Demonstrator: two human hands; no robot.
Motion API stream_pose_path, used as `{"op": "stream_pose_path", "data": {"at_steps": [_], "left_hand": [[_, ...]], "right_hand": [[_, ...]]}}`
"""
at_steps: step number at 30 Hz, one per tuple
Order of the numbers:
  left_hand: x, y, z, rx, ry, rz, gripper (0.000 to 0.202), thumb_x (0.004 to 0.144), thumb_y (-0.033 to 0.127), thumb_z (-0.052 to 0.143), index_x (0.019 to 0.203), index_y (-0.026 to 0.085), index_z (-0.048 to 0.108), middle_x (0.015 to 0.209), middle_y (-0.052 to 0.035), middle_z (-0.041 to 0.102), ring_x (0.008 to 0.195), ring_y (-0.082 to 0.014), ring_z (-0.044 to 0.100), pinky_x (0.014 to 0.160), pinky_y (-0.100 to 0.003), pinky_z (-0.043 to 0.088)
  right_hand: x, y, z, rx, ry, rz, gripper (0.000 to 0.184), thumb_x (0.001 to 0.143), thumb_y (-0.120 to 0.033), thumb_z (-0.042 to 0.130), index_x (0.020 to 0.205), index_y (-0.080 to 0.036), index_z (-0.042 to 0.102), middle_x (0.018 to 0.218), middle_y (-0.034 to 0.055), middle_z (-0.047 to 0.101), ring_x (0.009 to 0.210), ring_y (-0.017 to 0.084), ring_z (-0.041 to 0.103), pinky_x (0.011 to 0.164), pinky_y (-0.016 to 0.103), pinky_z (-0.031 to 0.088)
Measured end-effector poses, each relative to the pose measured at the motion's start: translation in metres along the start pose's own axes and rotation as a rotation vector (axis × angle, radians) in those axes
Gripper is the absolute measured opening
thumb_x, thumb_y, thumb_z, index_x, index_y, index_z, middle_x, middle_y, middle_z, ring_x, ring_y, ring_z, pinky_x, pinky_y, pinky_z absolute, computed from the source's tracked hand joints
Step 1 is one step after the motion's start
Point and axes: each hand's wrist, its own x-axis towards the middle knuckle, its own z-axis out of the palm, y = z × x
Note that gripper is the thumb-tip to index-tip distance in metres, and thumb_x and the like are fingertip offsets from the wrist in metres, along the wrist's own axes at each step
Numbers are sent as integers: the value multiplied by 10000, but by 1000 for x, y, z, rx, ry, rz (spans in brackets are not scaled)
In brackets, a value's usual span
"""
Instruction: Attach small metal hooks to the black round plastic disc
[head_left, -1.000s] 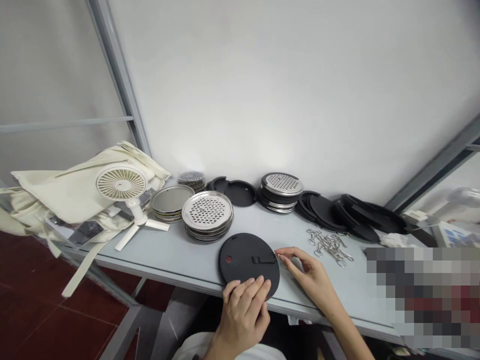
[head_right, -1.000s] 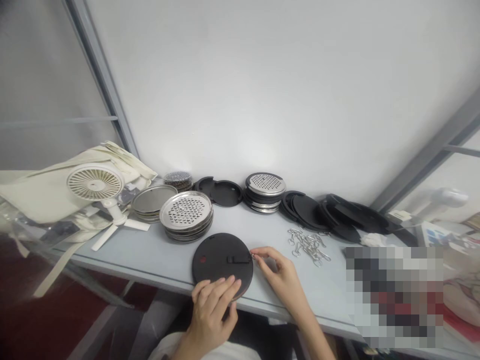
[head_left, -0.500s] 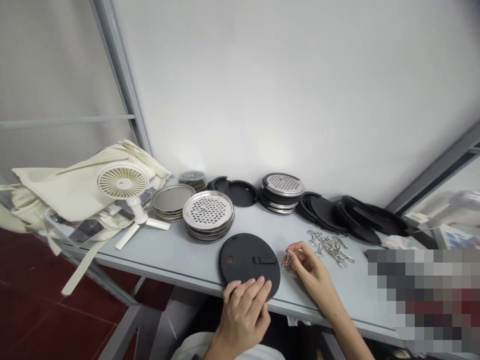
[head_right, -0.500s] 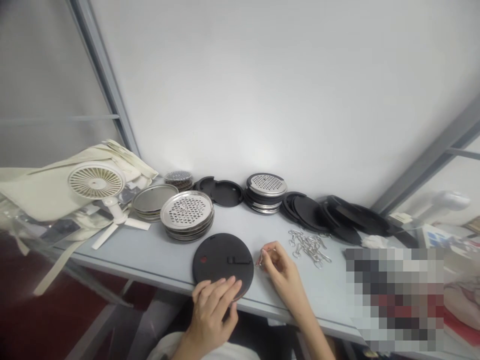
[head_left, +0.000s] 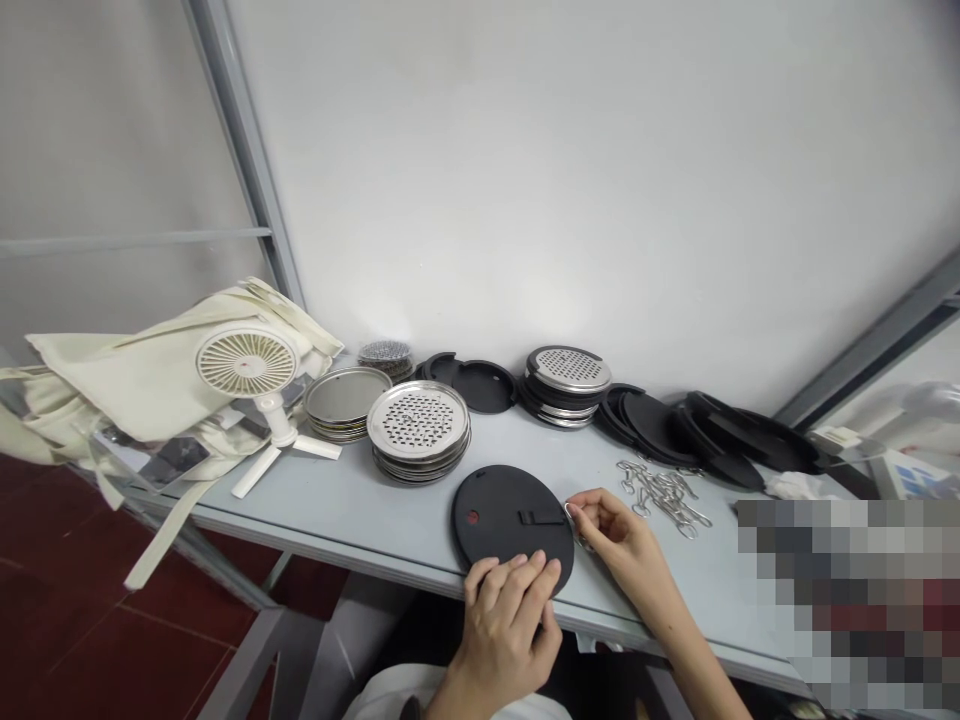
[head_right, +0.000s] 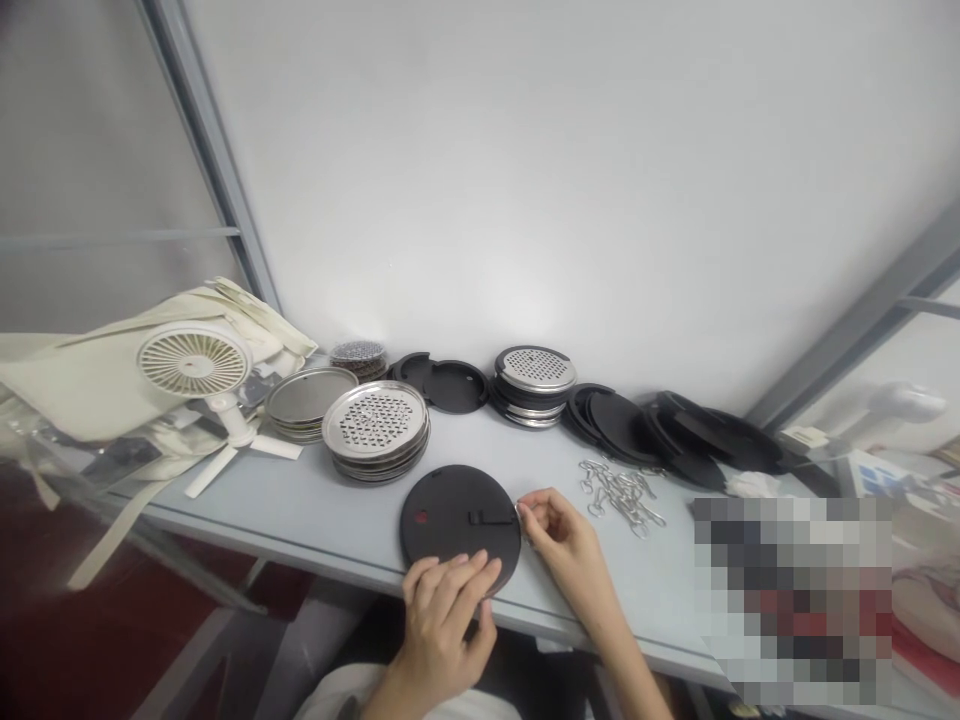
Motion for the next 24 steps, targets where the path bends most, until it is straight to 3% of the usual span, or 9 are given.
{"op": "stream_pose_path", "data": {"at_steps": [13, 24], "left_hand": [[3, 10, -1, 24, -94, -12, 362, 880, 252, 559, 1238, 259, 608, 1136, -20, 672, 994, -172, 596, 952, -347, 349], [5, 12, -1, 15, -79, -17, 360, 891, 246, 546, 1246, 243, 603, 1148, -23, 666, 1002, -174, 589, 967, -349, 340]], "right_hand": [[-1, -1, 0, -25, -22, -10, 330, 901, -517, 538, 830, -194, 555, 626, -34, 445, 577, 134, 420, 558, 249, 356], [-2, 1, -2, -25, -92, 5, 311, 936, -499, 483, 852, -202, 523, 583, -59, 385, 540, 119, 377, 530, 233, 318]]}}
